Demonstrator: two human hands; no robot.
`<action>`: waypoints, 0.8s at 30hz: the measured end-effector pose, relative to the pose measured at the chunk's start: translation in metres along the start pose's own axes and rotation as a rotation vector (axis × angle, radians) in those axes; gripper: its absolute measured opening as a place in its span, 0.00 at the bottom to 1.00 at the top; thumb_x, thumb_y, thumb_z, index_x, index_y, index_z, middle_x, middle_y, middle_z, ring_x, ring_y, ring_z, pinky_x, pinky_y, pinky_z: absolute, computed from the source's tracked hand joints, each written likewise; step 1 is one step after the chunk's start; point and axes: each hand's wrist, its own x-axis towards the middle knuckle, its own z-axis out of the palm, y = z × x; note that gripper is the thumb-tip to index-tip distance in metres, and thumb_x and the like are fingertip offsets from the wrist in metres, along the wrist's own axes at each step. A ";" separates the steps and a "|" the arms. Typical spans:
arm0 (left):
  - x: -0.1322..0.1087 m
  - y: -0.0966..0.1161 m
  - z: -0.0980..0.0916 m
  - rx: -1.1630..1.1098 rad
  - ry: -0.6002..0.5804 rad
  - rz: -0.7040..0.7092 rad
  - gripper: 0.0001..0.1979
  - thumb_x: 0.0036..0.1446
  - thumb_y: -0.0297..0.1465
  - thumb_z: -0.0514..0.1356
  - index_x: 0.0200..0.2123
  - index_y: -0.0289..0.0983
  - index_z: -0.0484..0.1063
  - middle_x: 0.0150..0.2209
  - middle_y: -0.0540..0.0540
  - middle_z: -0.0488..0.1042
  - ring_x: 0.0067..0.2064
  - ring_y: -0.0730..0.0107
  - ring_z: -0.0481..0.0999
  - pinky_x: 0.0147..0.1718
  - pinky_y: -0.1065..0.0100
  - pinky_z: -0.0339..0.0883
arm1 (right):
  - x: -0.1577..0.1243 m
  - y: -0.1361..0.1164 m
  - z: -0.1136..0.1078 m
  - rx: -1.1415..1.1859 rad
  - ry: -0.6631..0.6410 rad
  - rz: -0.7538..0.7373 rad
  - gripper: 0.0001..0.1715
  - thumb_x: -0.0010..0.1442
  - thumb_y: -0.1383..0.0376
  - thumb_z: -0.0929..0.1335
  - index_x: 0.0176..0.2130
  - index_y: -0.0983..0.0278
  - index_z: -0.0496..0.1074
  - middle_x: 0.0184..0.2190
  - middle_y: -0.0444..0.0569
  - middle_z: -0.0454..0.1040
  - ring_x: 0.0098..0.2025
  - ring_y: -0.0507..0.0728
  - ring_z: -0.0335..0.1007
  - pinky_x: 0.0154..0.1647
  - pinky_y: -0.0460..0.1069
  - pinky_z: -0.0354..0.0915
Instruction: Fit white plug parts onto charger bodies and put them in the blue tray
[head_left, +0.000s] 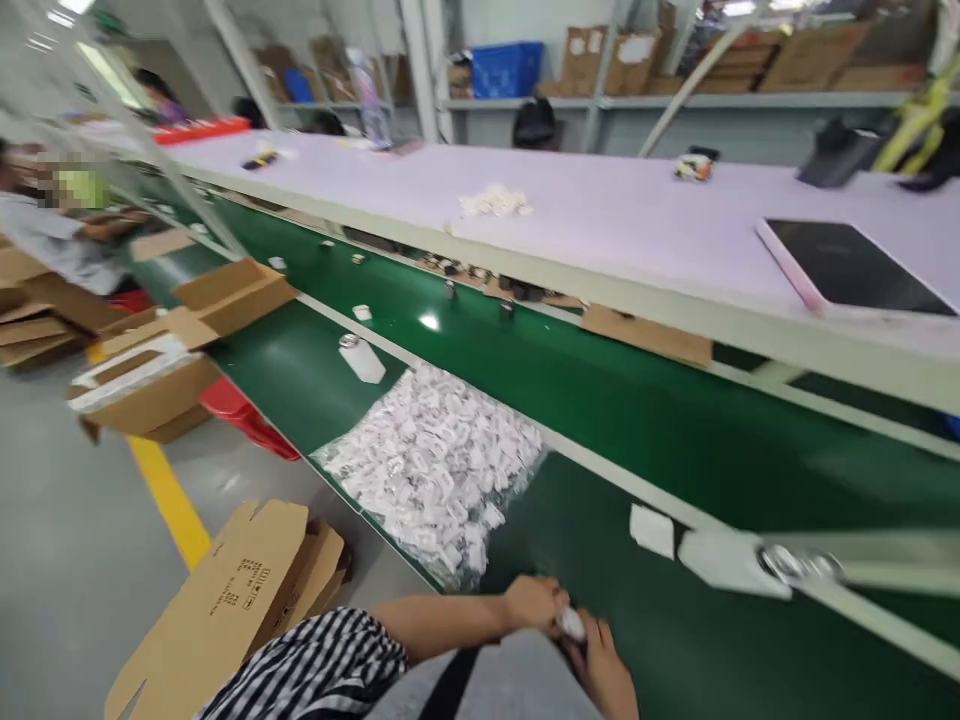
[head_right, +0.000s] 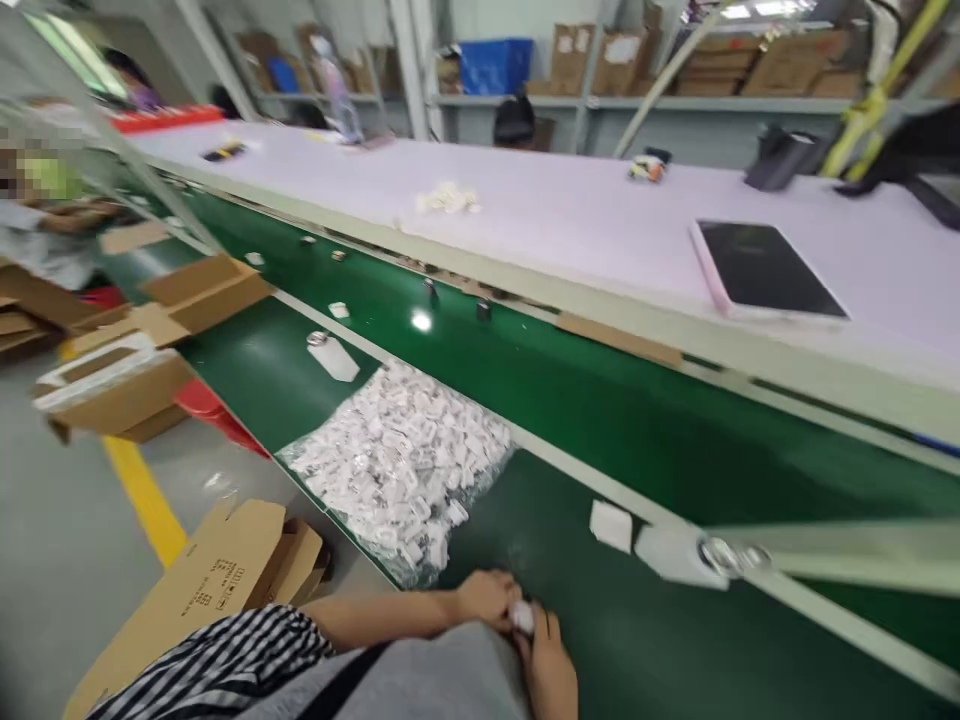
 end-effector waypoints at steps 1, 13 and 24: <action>-0.001 0.003 0.005 0.015 -0.006 0.007 0.13 0.46 0.34 0.55 0.36 0.33 0.64 0.35 0.41 0.66 0.37 0.63 0.67 0.31 0.67 0.63 | -0.013 0.010 -0.010 -0.018 -0.021 0.058 0.14 0.55 0.61 0.57 0.42 0.60 0.60 0.37 0.50 0.64 0.30 0.54 0.66 0.25 0.49 0.64; 0.006 0.011 0.009 0.053 -0.004 -0.028 0.11 0.52 0.29 0.46 0.39 0.33 0.61 0.36 0.44 0.66 0.37 0.67 0.67 0.34 0.69 0.62 | -0.015 0.010 -0.036 -0.048 -0.176 0.265 0.06 0.51 0.69 0.61 0.34 0.66 0.59 0.34 0.49 0.64 0.30 0.53 0.64 0.26 0.44 0.58; 0.015 0.024 -0.008 0.204 -0.129 0.028 0.10 0.49 0.24 0.48 0.36 0.30 0.64 0.35 0.41 0.67 0.34 0.64 0.69 0.31 0.67 0.63 | -0.012 0.005 -0.043 -0.061 -0.242 0.310 0.04 0.51 0.70 0.62 0.32 0.66 0.59 0.32 0.49 0.65 0.30 0.54 0.65 0.25 0.44 0.54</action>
